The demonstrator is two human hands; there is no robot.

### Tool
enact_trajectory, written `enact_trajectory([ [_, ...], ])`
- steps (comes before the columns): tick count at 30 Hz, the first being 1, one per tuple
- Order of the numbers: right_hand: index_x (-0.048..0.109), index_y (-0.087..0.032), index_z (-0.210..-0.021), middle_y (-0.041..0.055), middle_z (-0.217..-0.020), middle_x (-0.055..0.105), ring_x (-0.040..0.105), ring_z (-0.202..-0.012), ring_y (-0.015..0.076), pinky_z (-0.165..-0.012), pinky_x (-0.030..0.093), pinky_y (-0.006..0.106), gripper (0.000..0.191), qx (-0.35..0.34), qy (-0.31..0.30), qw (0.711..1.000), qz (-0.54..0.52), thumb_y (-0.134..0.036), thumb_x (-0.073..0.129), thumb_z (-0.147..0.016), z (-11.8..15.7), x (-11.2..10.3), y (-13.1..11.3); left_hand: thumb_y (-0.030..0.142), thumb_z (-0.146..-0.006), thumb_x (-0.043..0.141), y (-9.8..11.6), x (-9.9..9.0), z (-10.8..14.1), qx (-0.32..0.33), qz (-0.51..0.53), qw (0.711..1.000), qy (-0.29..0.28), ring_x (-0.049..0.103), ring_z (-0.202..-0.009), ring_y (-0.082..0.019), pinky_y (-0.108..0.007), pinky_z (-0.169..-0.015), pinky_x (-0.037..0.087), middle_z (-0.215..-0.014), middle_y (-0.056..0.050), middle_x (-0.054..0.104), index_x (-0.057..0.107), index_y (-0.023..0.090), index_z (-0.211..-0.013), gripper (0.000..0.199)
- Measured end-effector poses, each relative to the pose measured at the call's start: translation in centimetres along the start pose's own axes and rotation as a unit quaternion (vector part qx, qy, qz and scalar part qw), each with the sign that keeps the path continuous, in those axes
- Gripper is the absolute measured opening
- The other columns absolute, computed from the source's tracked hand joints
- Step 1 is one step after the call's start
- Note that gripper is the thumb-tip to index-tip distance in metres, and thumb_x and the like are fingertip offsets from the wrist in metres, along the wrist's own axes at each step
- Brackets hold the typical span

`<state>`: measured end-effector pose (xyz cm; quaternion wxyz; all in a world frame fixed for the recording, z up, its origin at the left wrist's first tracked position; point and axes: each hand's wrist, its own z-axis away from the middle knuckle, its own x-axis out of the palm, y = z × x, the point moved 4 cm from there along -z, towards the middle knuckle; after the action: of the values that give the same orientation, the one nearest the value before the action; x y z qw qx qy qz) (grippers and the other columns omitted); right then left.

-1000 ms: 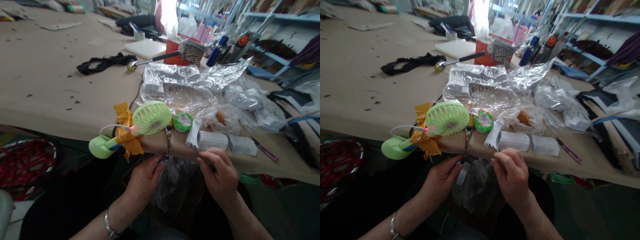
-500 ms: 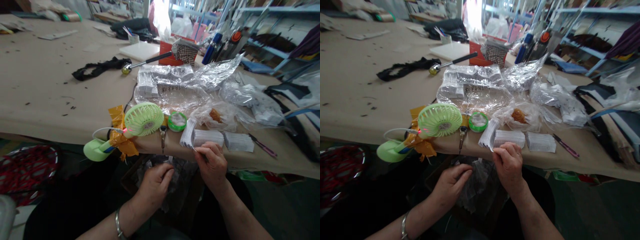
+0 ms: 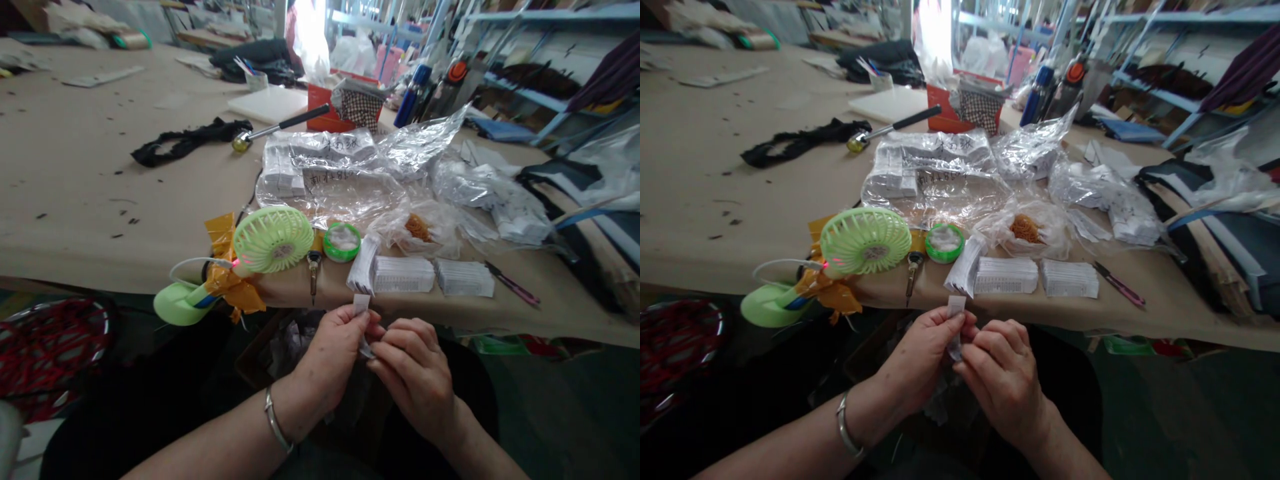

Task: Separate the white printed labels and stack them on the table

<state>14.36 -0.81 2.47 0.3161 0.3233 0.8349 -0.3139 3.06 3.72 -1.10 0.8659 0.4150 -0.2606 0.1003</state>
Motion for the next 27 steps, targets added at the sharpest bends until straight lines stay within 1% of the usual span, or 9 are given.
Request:
enact_trajectory([
  [2,0.063,-0.011,-0.107,0.0108,-0.094,0.064,0.055,-0.097,0.0243,-0.086,0.047,0.042,0.022,0.017,0.002,0.999,0.048,-0.018,0.061,-0.086,-0.4,-0.3,1.8,0.028,-0.08,0.064,-0.2,-0.1,0.0,-0.015,-0.02,1.0,0.0,0.056,-0.056,-0.009,-0.019,-0.056,0.045,-0.067,-0.003,0.064,0.064,0.012,-0.082,0.016],
  [4,0.06,-0.008,-0.115,0.0155,-0.104,0.063,0.053,-0.104,0.0285,-0.09,0.047,0.046,0.031,0.04,0.004,0.991,0.131,-0.021,0.06,-0.087,-0.8,-0.4,3.7,0.028,-0.082,0.061,-0.5,-0.2,0.0,-0.035,-0.047,0.998,0.0,0.057,-0.055,-0.009,-0.02,-0.055,0.046,-0.066,-0.003,0.064,0.064,0.011,-0.086,0.018],
  [7,0.063,-0.01,-0.112,0.0148,-0.108,0.065,0.054,-0.105,0.0305,-0.091,0.046,0.048,0.028,0.047,0.0,0.976,0.214,-0.019,0.061,-0.086,-1.0,0.0,5.5,0.026,-0.084,0.057,-0.9,-0.6,0.1,-0.053,-0.075,0.996,0.007,0.056,-0.05,-0.01,-0.019,-0.049,0.044,-0.061,-0.001,0.062,0.062,0.013,-0.095,0.017],
  [10,0.067,-0.016,-0.102,0.0087,-0.101,0.069,0.058,-0.1,0.0255,-0.09,0.047,0.043,0.018,0.029,0.026,0.977,0.211,-0.014,0.062,-0.085,-0.6,0.4,6.0,0.029,-0.086,0.055,-1.3,-1.1,0.1,-0.053,-0.081,0.995,0.01,0.056,-0.048,-0.011,-0.018,-0.045,0.041,-0.057,0.001,0.06,0.058,0.016,-0.094,0.016],
  [14,0.068,-0.019,-0.096,0.0058,-0.094,0.071,0.061,-0.095,0.0221,-0.088,0.049,0.04,0.016,0.022,0.067,0.984,0.164,-0.009,0.062,-0.084,0.1,0.0,6.3,0.029,-0.086,0.056,-1.3,-1.4,0.0,-0.059,-0.086,0.995,0.005,0.057,-0.05,-0.01,-0.019,-0.047,0.043,-0.061,-0.001,0.061,0.059,0.014,-0.085,0.015],
  [17,0.068,-0.02,-0.097,0.0063,-0.095,0.07,0.061,-0.097,0.0215,-0.086,0.051,0.04,0.02,0.027,0.098,0.991,0.092,-0.007,0.062,-0.083,0.2,-1.0,5.9,0.025,-0.083,0.059,-1.0,-1.2,0.0,-0.093,-0.082,0.992,-0.009,0.059,-0.053,-0.01,-0.021,-0.053,0.047,-0.07,-0.006,0.065,0.063,0.011,-0.086,0.015],
  [19,0.068,-0.022,-0.096,0.0062,-0.097,0.068,0.059,-0.102,0.022,-0.086,0.051,0.04,0.022,0.021,0.103,0.994,0.029,-0.006,0.063,-0.082,0.1,-1.6,4.8,0.022,-0.083,0.057,-0.7,-0.7,0.1,-0.118,-0.059,0.991,-0.034,0.06,-0.054,-0.011,-0.024,-0.055,0.049,-0.072,-0.007,0.066,0.065,0.009,-0.088,0.016],
  [23,0.07,-0.024,-0.089,0.0038,-0.091,0.066,0.056,-0.103,0.0214,-0.085,0.052,0.04,0.018,-0.034,0.053,0.995,-0.072,-0.008,0.065,-0.081,0.0,-1.1,1.6,0.016,-0.078,0.058,-0.3,0.2,0.5,-0.125,0.019,0.986,-0.105,0.057,-0.051,-0.011,-0.022,-0.052,0.045,-0.066,-0.006,0.063,0.067,0.007,-0.079,0.012],
  [27,0.07,-0.023,-0.085,0.0014,-0.085,0.066,0.056,-0.099,0.0187,-0.09,0.049,0.041,0.014,-0.08,0.021,0.993,-0.081,-0.01,0.065,-0.082,0.2,0.0,0.2,0.014,-0.072,0.063,-0.5,0.5,1.0,-0.13,0.07,0.982,-0.115,0.052,-0.05,-0.007,-0.018,-0.048,0.036,-0.063,-0.003,0.059,0.068,0.005,-0.075,0.01],
])
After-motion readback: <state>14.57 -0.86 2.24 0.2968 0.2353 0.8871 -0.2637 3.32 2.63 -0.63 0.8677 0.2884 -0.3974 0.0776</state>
